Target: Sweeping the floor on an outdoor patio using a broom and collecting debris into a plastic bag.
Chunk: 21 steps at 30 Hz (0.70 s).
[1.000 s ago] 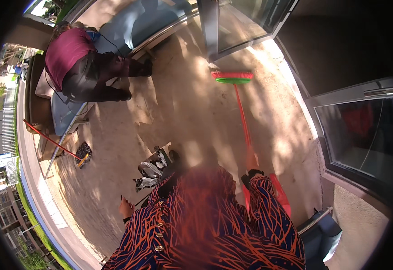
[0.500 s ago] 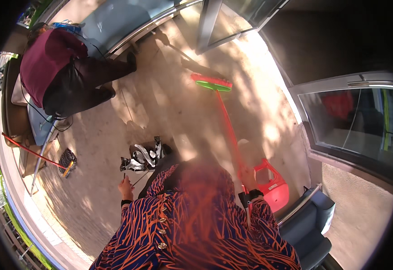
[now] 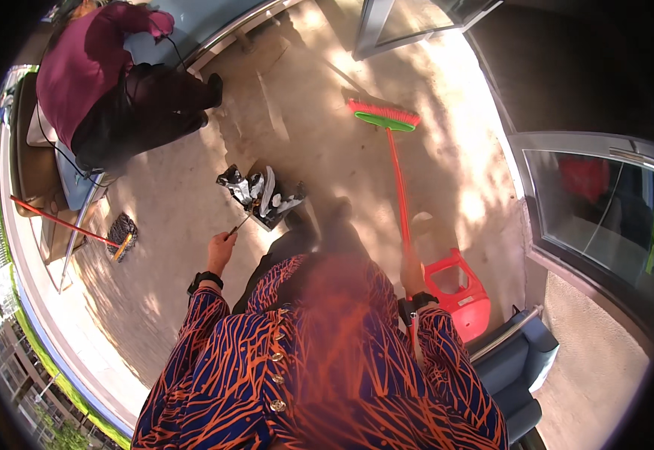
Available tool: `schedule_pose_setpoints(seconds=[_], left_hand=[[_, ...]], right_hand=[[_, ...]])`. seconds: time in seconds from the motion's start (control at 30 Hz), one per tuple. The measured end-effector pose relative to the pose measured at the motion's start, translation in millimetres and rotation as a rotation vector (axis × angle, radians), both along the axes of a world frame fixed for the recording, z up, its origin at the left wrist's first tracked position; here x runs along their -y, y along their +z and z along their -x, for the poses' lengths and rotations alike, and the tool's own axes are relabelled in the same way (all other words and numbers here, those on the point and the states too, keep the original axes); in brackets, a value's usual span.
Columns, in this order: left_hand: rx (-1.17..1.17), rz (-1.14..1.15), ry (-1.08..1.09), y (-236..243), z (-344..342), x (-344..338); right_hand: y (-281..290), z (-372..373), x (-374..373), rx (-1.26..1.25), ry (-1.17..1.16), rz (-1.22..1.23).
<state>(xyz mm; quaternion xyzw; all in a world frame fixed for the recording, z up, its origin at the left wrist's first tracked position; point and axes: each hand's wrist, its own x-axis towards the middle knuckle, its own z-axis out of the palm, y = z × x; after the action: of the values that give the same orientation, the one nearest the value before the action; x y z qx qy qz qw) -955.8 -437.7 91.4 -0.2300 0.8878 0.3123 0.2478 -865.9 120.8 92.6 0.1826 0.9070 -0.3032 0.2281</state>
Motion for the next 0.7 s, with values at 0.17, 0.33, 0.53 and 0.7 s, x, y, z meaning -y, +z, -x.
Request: schedule_pose_setpoints(seconds=[0.17,0.33,0.53,0.7], left_hand=[[-0.040,0.014,-0.097,-34.9,47.2,7.7],[-0.108,0.081,-0.225,-60.8,77.4,4.5],[-0.106,0.186,-0.371,-34.7,115.3,-36.9],[0.001,0.260,-0.539,-30.2,126.1,-70.0]], right_hand=[[56.8,0.2,17.7,0.090,-0.117,0.280],[102.8,15.0,-19.5,0.293,-0.410,0.477],[34.2,15.3,-59.9,0.111,-0.238,0.212],[3.0,39.3,-36.9,-0.007,-0.168,0.004]])
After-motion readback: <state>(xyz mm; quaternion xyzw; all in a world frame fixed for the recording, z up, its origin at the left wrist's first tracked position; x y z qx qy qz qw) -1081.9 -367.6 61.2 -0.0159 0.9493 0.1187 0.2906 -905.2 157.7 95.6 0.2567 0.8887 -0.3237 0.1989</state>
